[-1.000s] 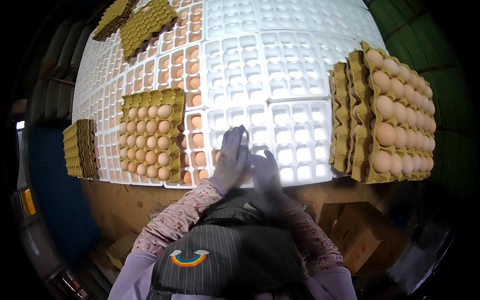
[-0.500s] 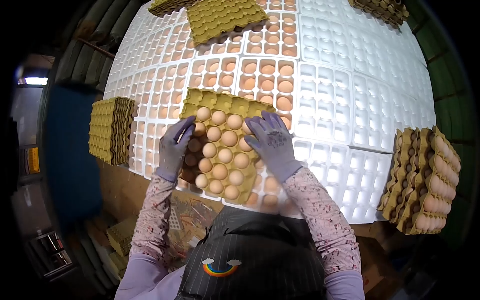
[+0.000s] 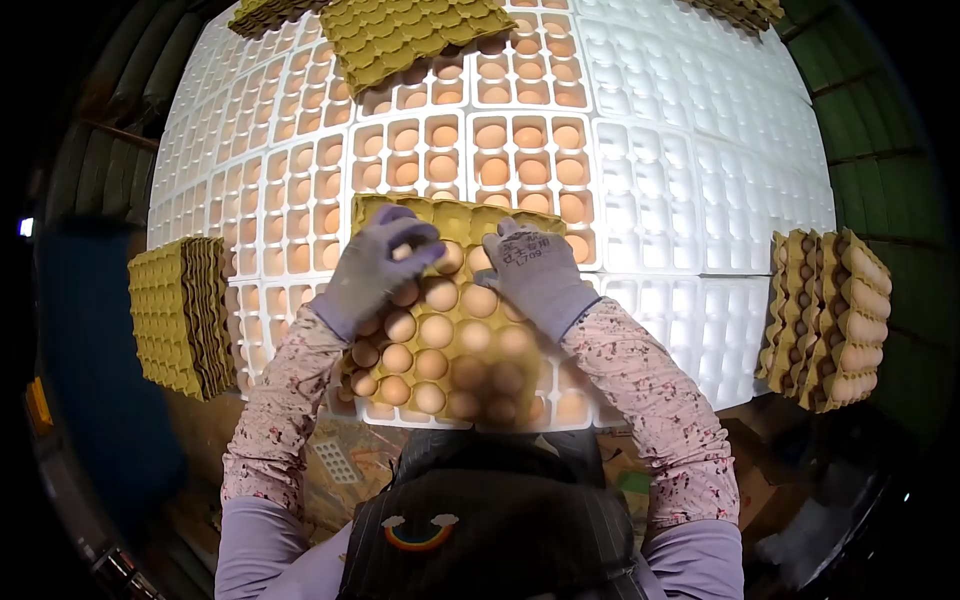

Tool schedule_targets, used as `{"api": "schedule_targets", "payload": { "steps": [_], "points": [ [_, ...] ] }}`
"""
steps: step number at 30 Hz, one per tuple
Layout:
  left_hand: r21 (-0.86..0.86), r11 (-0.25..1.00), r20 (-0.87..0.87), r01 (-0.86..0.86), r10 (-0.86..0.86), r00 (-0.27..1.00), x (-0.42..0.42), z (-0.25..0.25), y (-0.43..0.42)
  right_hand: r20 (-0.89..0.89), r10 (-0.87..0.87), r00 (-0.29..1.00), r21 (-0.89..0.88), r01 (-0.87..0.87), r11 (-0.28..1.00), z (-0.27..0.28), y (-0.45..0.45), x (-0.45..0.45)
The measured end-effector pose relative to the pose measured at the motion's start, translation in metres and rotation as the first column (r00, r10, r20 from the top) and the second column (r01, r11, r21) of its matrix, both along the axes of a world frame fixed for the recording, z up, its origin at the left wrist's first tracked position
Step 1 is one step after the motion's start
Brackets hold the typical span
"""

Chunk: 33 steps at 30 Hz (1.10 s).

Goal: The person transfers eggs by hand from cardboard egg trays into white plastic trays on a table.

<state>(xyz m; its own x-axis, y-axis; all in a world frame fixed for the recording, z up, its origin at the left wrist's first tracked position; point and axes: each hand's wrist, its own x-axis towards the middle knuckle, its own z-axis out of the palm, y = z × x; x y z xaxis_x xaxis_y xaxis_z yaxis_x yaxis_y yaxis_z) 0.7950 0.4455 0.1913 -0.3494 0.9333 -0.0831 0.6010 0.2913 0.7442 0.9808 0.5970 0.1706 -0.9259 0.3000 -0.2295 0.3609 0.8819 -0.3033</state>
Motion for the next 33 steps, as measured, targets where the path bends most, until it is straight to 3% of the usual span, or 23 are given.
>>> {"api": "schedule_targets", "payload": {
  "steps": [1, 2, 3, 4, 5, 7, 8, 9, 10, 11, 13, 15, 17, 18, 19, 20, 22, 23, 25, 26, 28, 30, 33],
  "points": [
    [-0.051, 0.993, -0.260, 0.106, -0.115, 0.959, 0.010, -0.004, 0.005, 0.009, -0.009, 1.000, 0.008, 0.009, 1.000, 0.005, 0.005, 0.004],
    [-0.148, 0.972, -0.459, 0.180, -0.229, 0.858, 0.012, -0.017, 0.006, -0.011, -0.247, 0.969, -0.368, 0.226, 0.902, 0.014, 0.011, 0.011],
    [-0.139, 0.972, -0.452, 0.188, -0.232, 0.862, 0.011, -0.022, 0.006, 0.054, -0.464, 0.884, -0.683, 0.372, 0.629, 0.024, 0.018, 0.018],
    [-0.126, 0.971, -0.461, 0.203, -0.238, 0.854, 0.008, -0.026, 0.005, 0.163, -0.548, 0.820, -0.930, 0.313, 0.191, 0.033, 0.028, 0.026],
    [-0.114, 0.969, -0.471, 0.217, -0.245, 0.847, 0.005, -0.028, 0.004, 0.185, -0.595, 0.782, -0.982, 0.174, -0.077, 0.046, 0.029, 0.039],
    [-0.172, 0.984, 0.171, 0.048, -0.018, 0.985, 0.000, 0.000, 0.004, -0.035, -0.617, 0.786, -0.966, 0.131, 0.223, 0.033, 0.021, 0.059],
    [-0.176, 0.984, 0.405, 0.013, 0.060, 0.913, 0.001, 0.014, 0.002, -0.339, -0.339, 0.878, -0.649, 0.042, 0.759, 0.012, 0.021, 0.069],
    [-0.127, 0.991, 0.427, 0.037, 0.021, 0.904, 0.006, 0.018, 0.000, 0.017, -0.368, 0.930, -0.549, 0.316, 0.773, 0.043, 0.001, 0.056],
    [-0.079, 0.995, 0.449, 0.061, -0.019, 0.893, 0.011, 0.022, -0.002, 0.012, -0.245, 0.969, -0.278, 0.239, 0.930, 0.040, -0.014, 0.053],
    [0.021, 0.988, 0.249, 0.154, -0.154, 0.956, 0.020, 0.021, -0.001, 0.046, -0.117, 0.992, 0.019, 0.116, 0.993, 0.030, -0.024, 0.053],
    [-0.053, 0.961, -0.178, 0.271, -0.276, 0.945, 0.046, 0.015, 0.000, 0.007, -0.074, 0.997, 0.173, 0.072, 0.982, 0.010, -0.030, 0.058],
    [-0.295, 0.916, -0.434, 0.272, -0.382, 0.816, 0.069, 0.011, 0.008, -0.089, -0.185, 0.979, -0.015, 0.184, 0.983, 0.022, -0.027, 0.061],
    [-0.307, 0.906, -0.487, 0.291, -0.413, 0.769, 0.070, 0.000, 0.008, -0.103, -0.323, 0.941, -0.167, 0.304, 0.938, 0.021, -0.020, 0.083],
    [-0.321, 0.897, -0.540, 0.304, -0.437, 0.719, 0.069, -0.003, 0.009, -0.083, -0.584, 0.807, -0.644, 0.404, 0.650, 0.007, -0.015, 0.102],
    [-0.315, 0.896, -0.543, 0.314, -0.442, 0.714, 0.063, 0.000, 0.006, 0.076, -0.765, 0.639, -0.934, 0.315, 0.171, 0.003, -0.015, 0.116],
    [-0.187, 0.942, -0.148, 0.278, -0.307, 0.940, 0.052, 0.006, 0.001, 0.064, -0.751, 0.658, -0.927, 0.317, 0.199, 0.005, -0.020, 0.131],
    [-0.067, 0.986, 0.575, 0.154, -0.088, 0.814, 0.035, 0.012, -0.003, 0.042, -0.719, 0.694, -0.913, 0.319, 0.254, 0.016, -0.030, 0.156],
    [-0.077, 0.985, 0.563, 0.156, -0.087, 0.822, 0.040, 0.016, -0.008, 0.143, -0.745, 0.652, -0.970, 0.243, 0.027, 0.020, -0.032, 0.160],
    [-0.216, 0.965, 0.868, 0.151, 0.119, 0.482, 0.054, 0.029, -0.015, 0.388, -0.738, 0.552, -0.901, 0.060, -0.429, 0.032, -0.038, 0.166],
    [-0.265, 0.951, 0.916, 0.159, 0.198, 0.348, 0.060, 0.033, -0.015, 0.392, -0.758, 0.521, -0.906, 0.076, -0.416, 0.029, -0.039, 0.173],
    [-0.348, 0.926, 0.910, 0.145, 0.296, 0.291, 0.077, 0.029, -0.010, 0.397, -0.789, 0.469, -0.911, 0.099, -0.400, 0.027, -0.036, 0.195],
    [-0.508, 0.857, 0.833, 0.085, 0.464, 0.301, 0.094, 0.018, -0.009, 0.023, -0.860, 0.510, -0.885, 0.410, 0.220, 0.032, -0.025, 0.225],
    [-0.627, 0.777, 0.756, 0.054, 0.591, 0.281, 0.141, 0.032, 0.018, 0.011, -0.987, 0.160, -0.907, 0.418, 0.058, 0.036, 0.006, 0.275]
  ]
}}
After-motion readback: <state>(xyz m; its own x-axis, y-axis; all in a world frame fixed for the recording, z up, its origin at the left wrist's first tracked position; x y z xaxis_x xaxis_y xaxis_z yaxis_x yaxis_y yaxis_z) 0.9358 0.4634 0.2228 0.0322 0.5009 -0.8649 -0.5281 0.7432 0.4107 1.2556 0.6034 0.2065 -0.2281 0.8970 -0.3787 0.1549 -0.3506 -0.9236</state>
